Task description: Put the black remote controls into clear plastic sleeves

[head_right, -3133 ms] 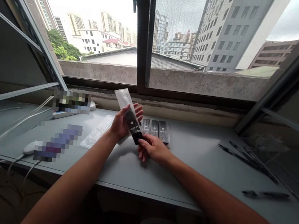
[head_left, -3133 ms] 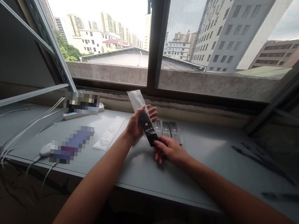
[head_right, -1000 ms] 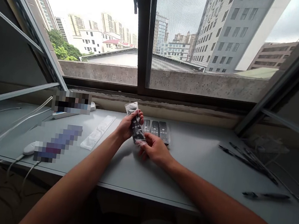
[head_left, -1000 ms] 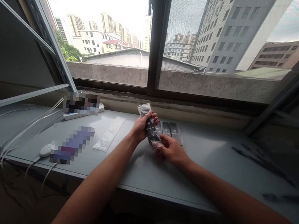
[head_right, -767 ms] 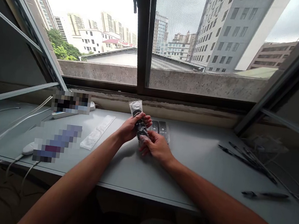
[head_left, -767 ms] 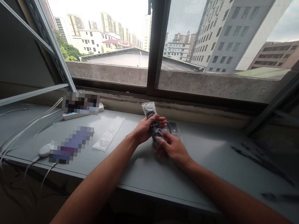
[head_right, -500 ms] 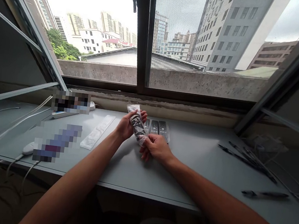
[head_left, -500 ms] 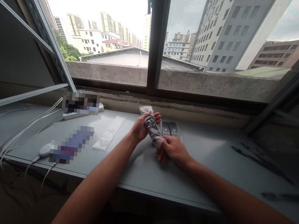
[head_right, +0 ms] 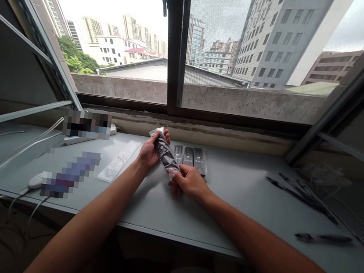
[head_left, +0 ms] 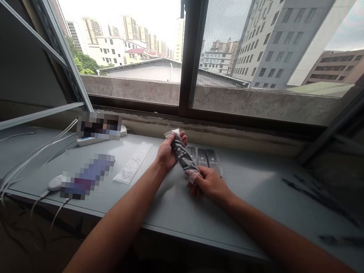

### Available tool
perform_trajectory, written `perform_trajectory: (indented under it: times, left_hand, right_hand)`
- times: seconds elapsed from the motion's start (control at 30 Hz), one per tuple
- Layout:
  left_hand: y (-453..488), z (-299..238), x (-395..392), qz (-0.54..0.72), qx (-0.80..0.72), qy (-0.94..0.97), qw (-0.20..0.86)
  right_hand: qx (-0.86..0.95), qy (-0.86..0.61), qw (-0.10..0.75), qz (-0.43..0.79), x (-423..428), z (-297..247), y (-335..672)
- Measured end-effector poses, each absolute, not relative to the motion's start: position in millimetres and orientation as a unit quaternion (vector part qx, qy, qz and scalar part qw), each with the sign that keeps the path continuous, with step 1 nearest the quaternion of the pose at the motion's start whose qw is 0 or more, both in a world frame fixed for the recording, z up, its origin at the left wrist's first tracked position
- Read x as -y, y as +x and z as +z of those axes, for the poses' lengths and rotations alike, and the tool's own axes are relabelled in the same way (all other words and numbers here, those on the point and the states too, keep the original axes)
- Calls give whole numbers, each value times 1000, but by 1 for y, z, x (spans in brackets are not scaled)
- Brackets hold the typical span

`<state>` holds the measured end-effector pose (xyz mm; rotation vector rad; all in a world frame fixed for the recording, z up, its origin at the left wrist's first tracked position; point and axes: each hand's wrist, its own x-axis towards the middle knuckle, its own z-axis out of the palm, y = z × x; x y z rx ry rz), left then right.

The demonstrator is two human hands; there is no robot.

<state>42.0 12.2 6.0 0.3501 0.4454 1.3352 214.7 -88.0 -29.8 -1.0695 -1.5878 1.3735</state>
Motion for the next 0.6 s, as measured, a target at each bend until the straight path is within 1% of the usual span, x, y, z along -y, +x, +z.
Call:
perform_trajectory:
  times: [0.2,0.3,0.47,0.6]
  left_hand:
    - [57,-4,-1,539,-206,265,772]
    - [60,-7,1,523,-204,296,773]
    - [51,-1,-4,540,-217,246,775]
    - [45,2,-9,575,-225,220,755]
  right_hand:
    - [599,-413,413,547,88,-28,213]
    - [595,-408,420,551,86,-29,213]
    - [580,-419,423,556,84,-32,216]
    - [581,-414,427,555,84,-32,217]
